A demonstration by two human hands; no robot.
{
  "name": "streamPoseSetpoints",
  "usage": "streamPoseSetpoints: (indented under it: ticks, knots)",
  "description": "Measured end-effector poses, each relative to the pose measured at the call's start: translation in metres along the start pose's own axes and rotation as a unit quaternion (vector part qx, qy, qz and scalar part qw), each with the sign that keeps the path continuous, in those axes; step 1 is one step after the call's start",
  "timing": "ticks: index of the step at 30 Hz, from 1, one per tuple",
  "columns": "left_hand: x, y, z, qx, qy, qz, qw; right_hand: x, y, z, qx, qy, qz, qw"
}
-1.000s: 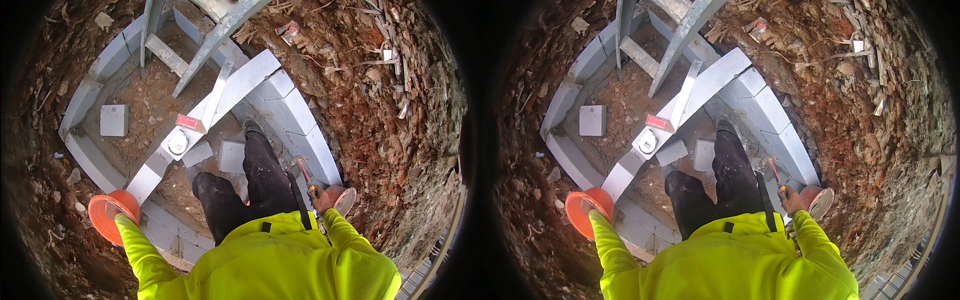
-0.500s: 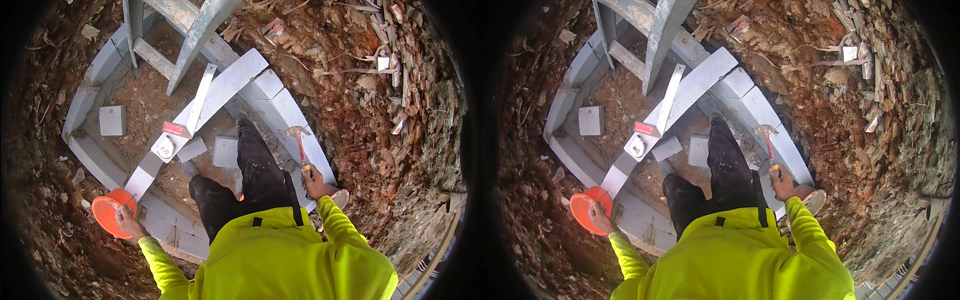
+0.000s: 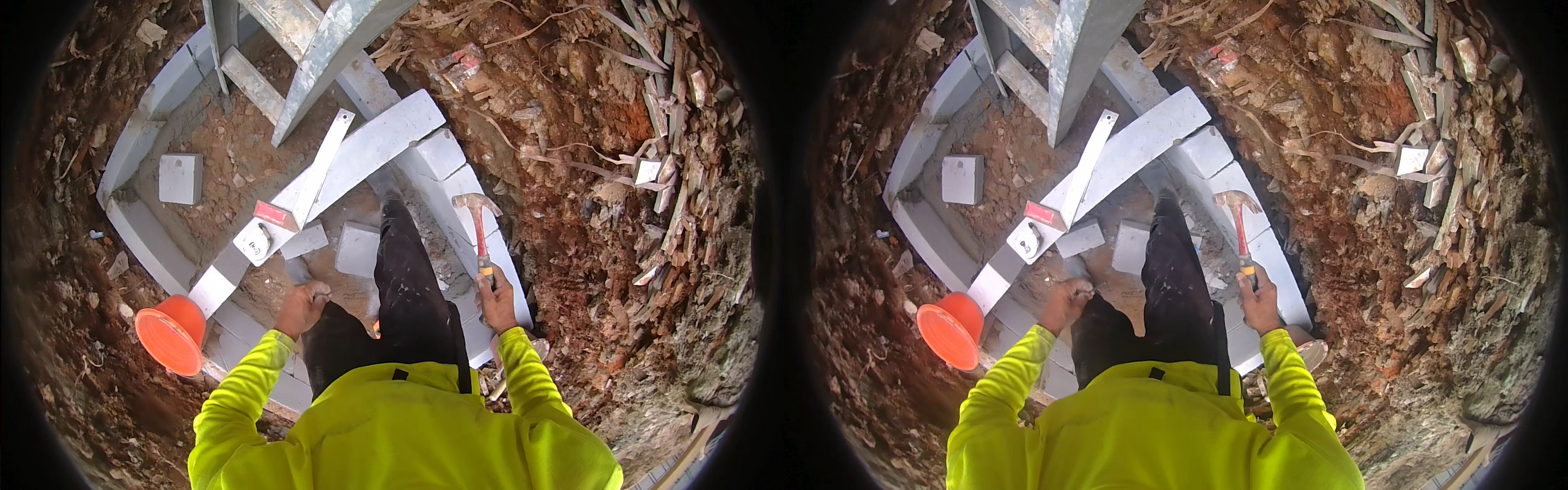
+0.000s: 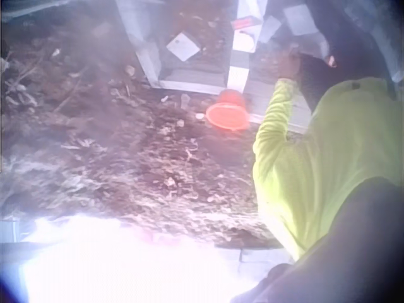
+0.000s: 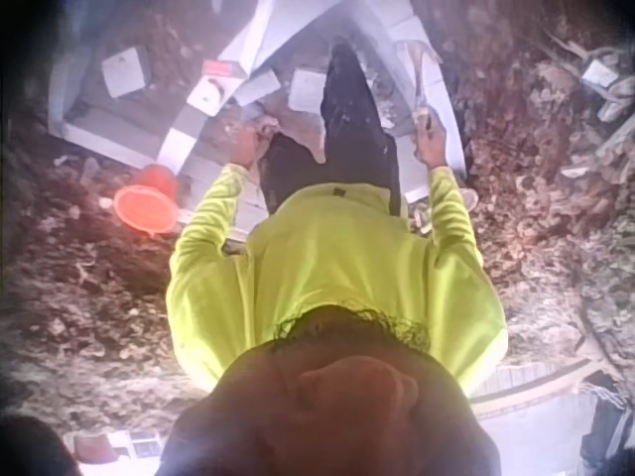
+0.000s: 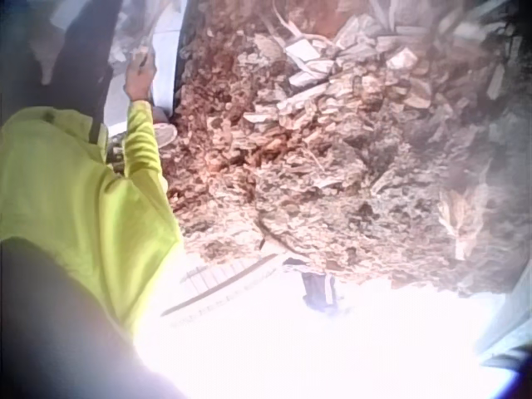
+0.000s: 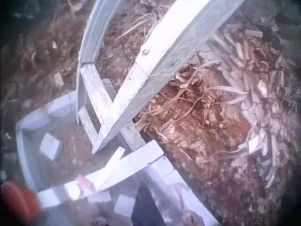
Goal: The person places concrete blocks into a circular foundation, taps them with a hammer, and applies mortar between the blocks using a trowel. The person also scoops mortar from a bucket and spreads it along the joints of the block structure.
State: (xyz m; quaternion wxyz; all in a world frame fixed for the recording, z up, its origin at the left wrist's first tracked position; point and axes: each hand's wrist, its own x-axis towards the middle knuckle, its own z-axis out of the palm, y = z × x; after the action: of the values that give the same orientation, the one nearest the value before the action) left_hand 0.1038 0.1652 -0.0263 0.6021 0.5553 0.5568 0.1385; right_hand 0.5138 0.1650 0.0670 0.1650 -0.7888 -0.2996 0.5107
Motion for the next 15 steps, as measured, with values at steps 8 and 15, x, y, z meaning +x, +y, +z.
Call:
streamPoseSetpoints:
  ticks: [8,15]
  knots:
    - [0.322,0.078,0.068,-0.213,0.208,0.054,0.953,0.079,-0.069,-0.01,-0.155,0.021,-0.17,0.973]
    - [0.396,0.086,0.08,-0.141,0.272,0.043,0.951,0.131,-0.137,-0.004,-0.254,-0.008,-0.251,0.934]
